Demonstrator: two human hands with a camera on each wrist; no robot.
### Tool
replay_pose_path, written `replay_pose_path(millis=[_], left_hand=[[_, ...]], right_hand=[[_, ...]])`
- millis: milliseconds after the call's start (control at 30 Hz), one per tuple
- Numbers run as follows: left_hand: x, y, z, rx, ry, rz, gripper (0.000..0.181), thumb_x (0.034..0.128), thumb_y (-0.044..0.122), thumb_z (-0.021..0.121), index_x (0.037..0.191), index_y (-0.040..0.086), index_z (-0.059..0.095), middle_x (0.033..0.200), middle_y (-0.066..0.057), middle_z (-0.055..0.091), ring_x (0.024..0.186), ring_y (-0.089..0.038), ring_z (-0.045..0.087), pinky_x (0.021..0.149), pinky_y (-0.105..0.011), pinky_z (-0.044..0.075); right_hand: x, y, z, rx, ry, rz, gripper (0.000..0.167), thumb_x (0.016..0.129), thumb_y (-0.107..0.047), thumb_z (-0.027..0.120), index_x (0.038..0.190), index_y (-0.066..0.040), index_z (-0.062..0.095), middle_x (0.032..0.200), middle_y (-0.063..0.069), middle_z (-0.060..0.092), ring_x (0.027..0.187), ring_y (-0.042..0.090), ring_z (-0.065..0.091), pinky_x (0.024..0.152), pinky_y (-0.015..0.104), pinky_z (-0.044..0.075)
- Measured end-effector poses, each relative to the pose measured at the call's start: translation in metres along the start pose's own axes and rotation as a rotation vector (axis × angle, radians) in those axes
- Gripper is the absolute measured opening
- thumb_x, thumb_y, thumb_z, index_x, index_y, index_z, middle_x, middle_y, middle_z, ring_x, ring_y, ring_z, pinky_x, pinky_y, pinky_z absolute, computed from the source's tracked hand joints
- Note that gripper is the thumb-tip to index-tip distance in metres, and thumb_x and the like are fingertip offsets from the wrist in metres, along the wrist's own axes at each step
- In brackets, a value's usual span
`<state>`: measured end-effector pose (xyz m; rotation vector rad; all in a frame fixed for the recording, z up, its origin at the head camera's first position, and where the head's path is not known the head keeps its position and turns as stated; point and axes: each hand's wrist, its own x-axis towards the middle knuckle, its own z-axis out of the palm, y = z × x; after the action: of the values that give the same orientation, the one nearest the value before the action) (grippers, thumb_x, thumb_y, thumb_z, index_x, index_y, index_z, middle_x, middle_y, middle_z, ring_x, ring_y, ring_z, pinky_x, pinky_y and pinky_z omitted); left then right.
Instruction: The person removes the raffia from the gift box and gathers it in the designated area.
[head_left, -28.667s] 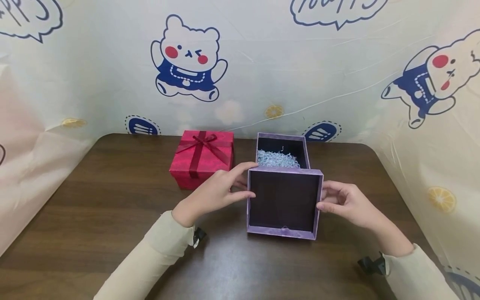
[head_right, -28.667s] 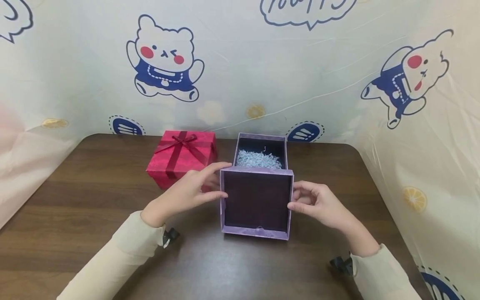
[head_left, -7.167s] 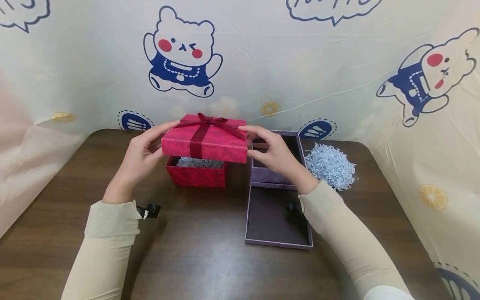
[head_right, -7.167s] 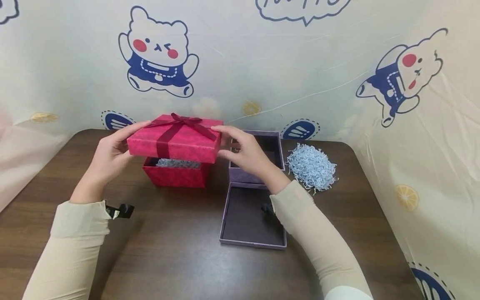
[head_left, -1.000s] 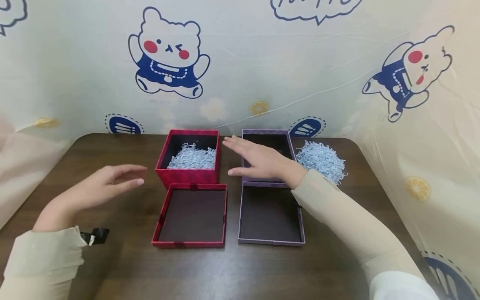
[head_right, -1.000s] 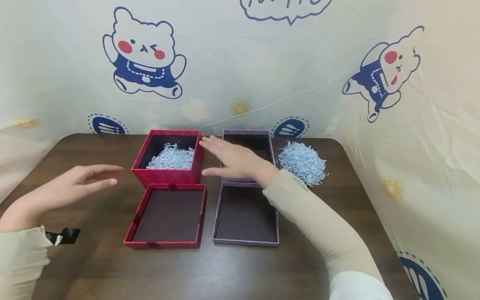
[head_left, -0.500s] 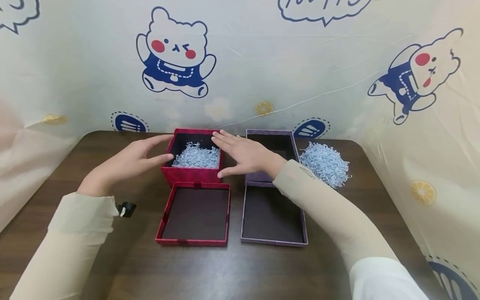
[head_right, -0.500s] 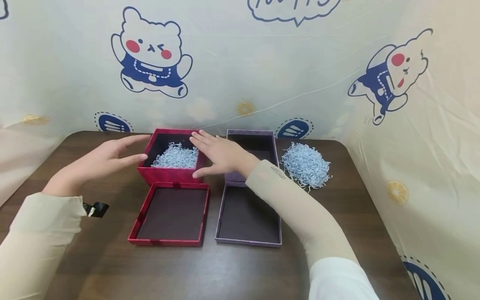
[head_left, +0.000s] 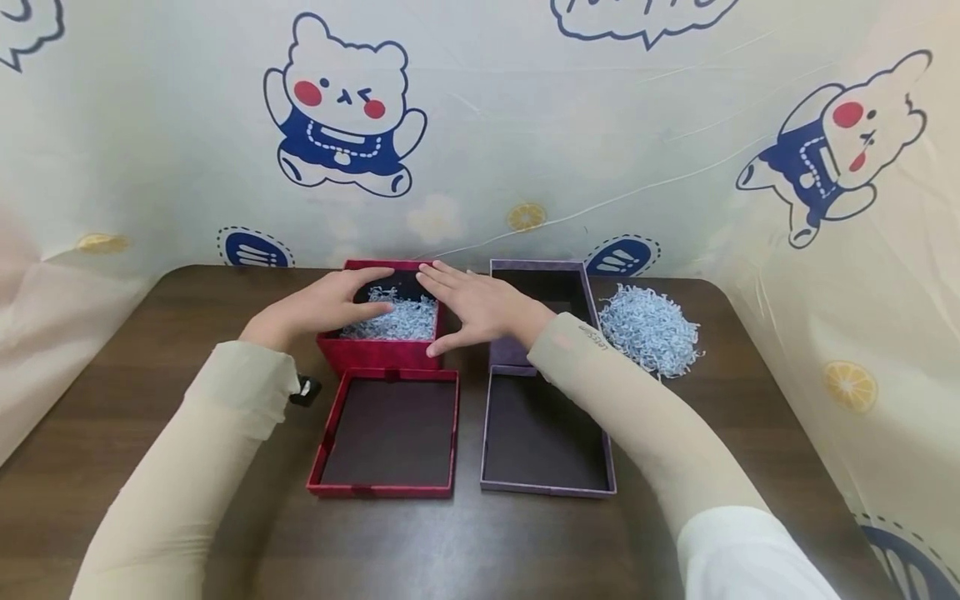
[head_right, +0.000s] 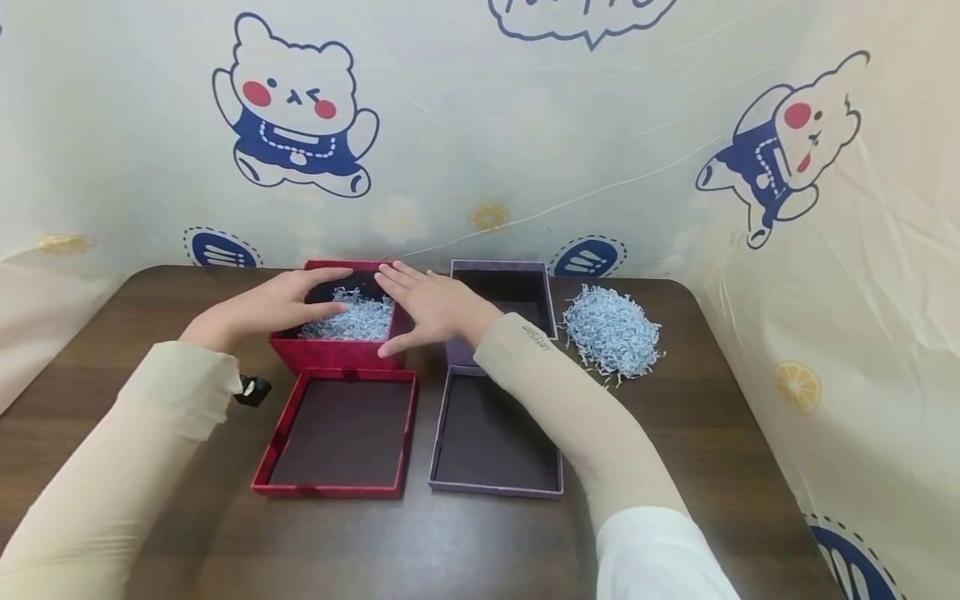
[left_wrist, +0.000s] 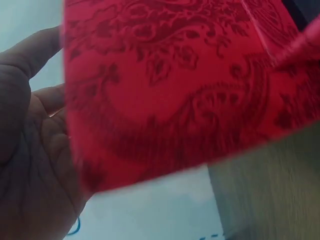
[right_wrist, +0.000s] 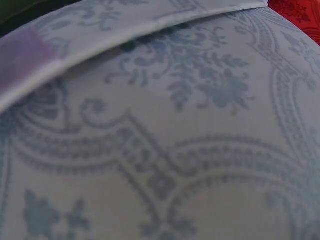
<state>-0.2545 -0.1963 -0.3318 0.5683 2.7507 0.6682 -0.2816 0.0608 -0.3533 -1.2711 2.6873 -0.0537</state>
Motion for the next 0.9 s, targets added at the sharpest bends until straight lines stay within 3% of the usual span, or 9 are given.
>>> replay_pose_path(millis=[167,400,700,900], left_hand=[[0.015,0.002,0.006,0.002,-0.040,0.019,0.075,0.0929,0.035,0.066,0.155,0.009,0.033,0.159,-0.020,0.035,0.145,-0.044,0.034,0.113,-0.066,0.030],[0.026,0.000,0.009,0.010,-0.102,0.009,0.080,0.0919,0.042,0.066,0.155,0.007,0.032,0.160,-0.020,0.032,0.147,-0.043,0.029,0.116,-0.065,0.027],[0.043,-0.005,0.013,0.009,-0.141,0.007,0.082,0.0863,0.045,0.072,0.152,0.008,0.039,0.156,-0.019,0.039,0.145,-0.040,0.036,0.116,-0.063,0.029],[0.050,-0.006,0.018,0.013,-0.192,-0.012,0.089,0.0829,0.050,0.074,0.153,0.010,0.036,0.158,-0.018,0.036,0.146,-0.039,0.033,0.118,-0.063,0.026]], right_hand=[[0.002,0.000,0.001,0.029,-0.011,0.025,0.117,0.076,-0.085,0.048,0.161,-0.017,0.005,0.169,0.000,-0.002,0.157,0.020,-0.006,0.124,0.050,0.017],[0.002,0.003,0.003,0.048,0.001,0.046,0.118,0.077,-0.085,0.047,0.161,-0.016,0.002,0.169,-0.001,-0.004,0.156,0.018,-0.007,0.125,0.047,0.016],[0.001,0.005,0.005,0.064,0.010,0.051,0.118,0.077,-0.085,0.049,0.161,-0.016,0.002,0.169,-0.001,-0.003,0.157,0.018,-0.006,0.126,0.046,0.014],[0.000,0.005,0.006,0.068,0.012,0.053,0.118,0.076,-0.086,0.048,0.161,-0.017,0.001,0.169,-0.002,-0.003,0.156,0.017,-0.007,0.126,0.046,0.013]])
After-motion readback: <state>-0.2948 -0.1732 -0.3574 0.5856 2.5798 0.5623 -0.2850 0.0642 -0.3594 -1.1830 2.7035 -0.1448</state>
